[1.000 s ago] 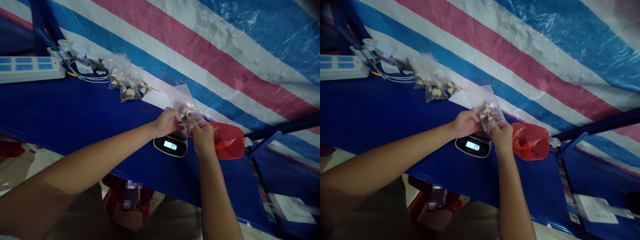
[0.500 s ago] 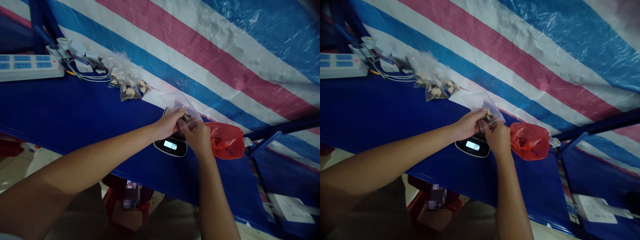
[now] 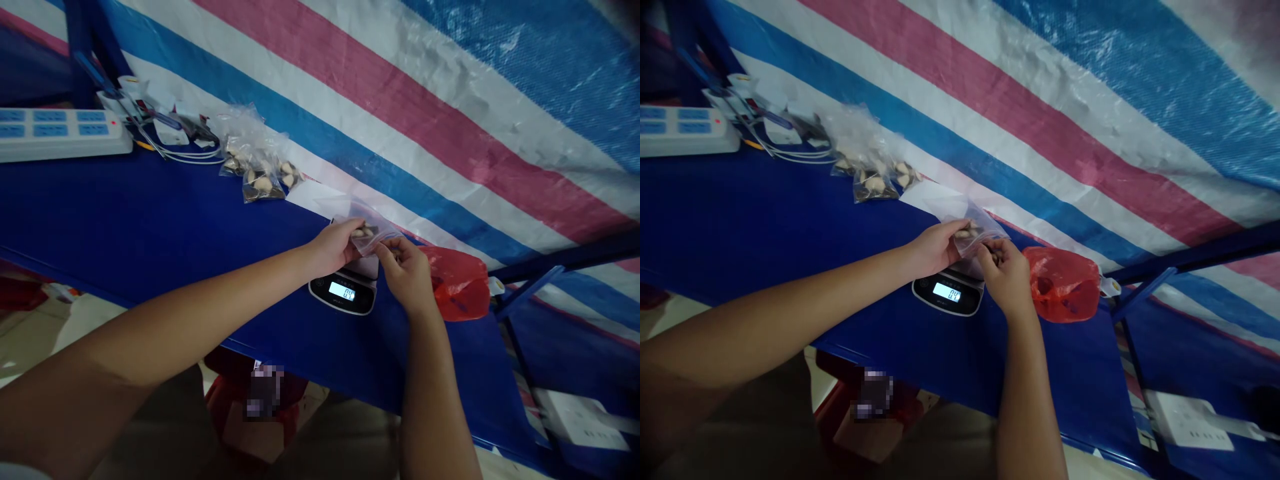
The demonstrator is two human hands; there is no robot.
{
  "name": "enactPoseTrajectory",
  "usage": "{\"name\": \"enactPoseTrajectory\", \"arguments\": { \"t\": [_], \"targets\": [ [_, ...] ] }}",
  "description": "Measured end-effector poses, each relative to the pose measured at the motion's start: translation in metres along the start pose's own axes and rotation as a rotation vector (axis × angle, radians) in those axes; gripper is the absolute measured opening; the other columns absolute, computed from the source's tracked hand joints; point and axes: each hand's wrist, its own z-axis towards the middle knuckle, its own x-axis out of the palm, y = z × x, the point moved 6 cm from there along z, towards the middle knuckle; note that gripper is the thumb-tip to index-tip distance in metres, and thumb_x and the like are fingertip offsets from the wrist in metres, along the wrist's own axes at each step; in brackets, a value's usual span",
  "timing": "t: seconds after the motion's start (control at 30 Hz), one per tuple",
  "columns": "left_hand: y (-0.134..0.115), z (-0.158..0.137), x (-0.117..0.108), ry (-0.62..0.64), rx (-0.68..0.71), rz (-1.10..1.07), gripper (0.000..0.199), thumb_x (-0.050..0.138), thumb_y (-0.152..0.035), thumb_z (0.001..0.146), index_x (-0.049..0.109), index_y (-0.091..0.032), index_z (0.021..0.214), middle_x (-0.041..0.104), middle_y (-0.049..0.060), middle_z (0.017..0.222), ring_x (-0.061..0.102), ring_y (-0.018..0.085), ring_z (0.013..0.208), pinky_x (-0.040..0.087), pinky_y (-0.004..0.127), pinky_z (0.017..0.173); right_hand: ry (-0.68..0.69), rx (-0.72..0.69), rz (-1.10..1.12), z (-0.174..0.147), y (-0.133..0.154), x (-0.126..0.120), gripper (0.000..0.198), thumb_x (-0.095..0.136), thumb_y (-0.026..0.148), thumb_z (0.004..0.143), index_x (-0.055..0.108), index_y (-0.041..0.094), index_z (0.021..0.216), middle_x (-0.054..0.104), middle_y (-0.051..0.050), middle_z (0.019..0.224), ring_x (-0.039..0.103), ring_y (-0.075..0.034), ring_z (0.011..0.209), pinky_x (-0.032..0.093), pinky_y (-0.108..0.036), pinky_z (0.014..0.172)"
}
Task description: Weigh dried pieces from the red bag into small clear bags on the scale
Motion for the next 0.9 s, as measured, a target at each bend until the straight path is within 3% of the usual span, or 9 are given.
{"name": "enactPoseTrajectory", "arguments": {
  "t": [0.17, 0.33, 0.57, 0.77, 0.9],
  "targets": [
    [-0.001, 0.001, 0.000, 0.025, -0.018, -0.026, 0.019, 0.050, -0.019, 0.098, 0.066, -0.010, 0.094, 0.074, 0.011, 0.090, 0.071, 0.018, 0.081, 0.058, 0.034, 0.084, 0.089, 0.167, 0.390, -0.001, -0.007, 0.003, 0.039, 0.071, 0.058, 0.086, 0.064, 0.020, 0.081, 0.035, 0.008, 0.052, 0.026, -0.007, 0.043, 0.018, -0.023, 0.040],
    [-0.005, 0.001, -0.001, 0.031, -0.035, -0.045, 0.021, 0.049, -0.020, 0.098, 0.067, -0.009, 0.093, 0.075, 0.016, 0.095, 0.073, 0.020, 0.086, 0.058, 0.037, 0.089, -0.022, 0.217, 0.396, -0.002, -0.016, -0.020, 0.050, 0.072, 0.066, 0.082, 0.069, 0.017, 0.087, 0.036, 0.009, 0.050, 0.024, -0.005, 0.039, 0.017, -0.021, 0.037],
    [0.000, -0.010, 0.005, -0.007, -0.072, -0.064, 0.021, 0.051, -0.024, 0.099, 0.066, -0.009, 0.099, 0.075, 0.016, 0.097, 0.074, 0.019, 0.087, 0.058, 0.031, 0.089, -0.161, 0.215, 0.459, 0.000, -0.027, -0.045, 0.047, 0.076, 0.062, 0.080, 0.069, 0.016, 0.084, 0.029, 0.010, 0.050, 0.020, -0.004, 0.038, 0.015, -0.019, 0.035],
    [-0.004, -0.026, 0.020, 0.035, -0.042, -0.162, 0.013, 0.058, -0.020, 0.094, 0.067, -0.011, 0.093, 0.074, 0.012, 0.093, 0.073, 0.017, 0.090, 0.058, 0.030, 0.092, -0.221, 0.243, 0.458, 0.003, -0.037, -0.050, 0.050, 0.078, 0.063, 0.077, 0.069, 0.015, 0.084, 0.029, 0.010, 0.050, 0.021, -0.005, 0.038, 0.015, -0.020, 0.034],
    [-0.005, -0.036, 0.024, -0.019, -0.023, -0.207, 0.007, 0.059, -0.014, 0.090, 0.065, -0.012, 0.086, 0.074, 0.010, 0.089, 0.073, 0.016, 0.087, 0.058, 0.029, 0.091, -0.223, 0.276, 0.443, 0.004, -0.042, -0.049, 0.051, 0.078, 0.065, 0.075, 0.068, 0.015, 0.082, 0.030, 0.010, 0.048, 0.021, -0.005, 0.039, 0.015, -0.020, 0.035]
  ]
}}
